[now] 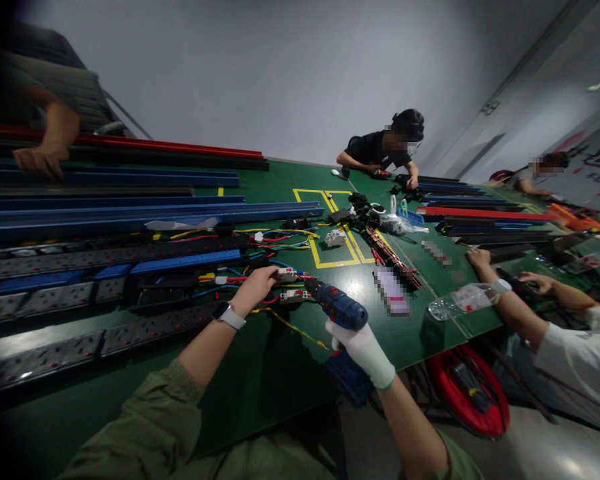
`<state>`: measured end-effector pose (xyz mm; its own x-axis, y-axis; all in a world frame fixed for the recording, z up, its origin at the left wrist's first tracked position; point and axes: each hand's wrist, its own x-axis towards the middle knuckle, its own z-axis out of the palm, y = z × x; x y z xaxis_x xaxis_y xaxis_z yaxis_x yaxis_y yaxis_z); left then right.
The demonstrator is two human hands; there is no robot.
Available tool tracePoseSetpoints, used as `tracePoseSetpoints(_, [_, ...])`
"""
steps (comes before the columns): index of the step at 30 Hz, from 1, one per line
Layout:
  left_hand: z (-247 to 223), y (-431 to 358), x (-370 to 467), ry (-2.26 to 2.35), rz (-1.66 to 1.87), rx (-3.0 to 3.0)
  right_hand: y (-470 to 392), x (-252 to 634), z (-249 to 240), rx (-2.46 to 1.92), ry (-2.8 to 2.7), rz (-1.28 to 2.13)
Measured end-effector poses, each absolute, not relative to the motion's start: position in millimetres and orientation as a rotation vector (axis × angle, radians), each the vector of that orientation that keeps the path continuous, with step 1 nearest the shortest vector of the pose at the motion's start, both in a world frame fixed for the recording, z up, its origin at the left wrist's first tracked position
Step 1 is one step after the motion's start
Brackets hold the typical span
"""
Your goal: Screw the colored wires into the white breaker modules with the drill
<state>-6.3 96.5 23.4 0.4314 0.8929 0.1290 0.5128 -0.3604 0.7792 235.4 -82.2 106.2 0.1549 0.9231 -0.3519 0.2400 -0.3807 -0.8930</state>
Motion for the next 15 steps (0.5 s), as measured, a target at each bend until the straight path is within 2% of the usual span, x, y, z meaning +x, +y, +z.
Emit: tracePoseSetpoints(15, [26,95,-7,1.183,0.734,2.025,-80,241,96,-1.765,-1.172,1.25])
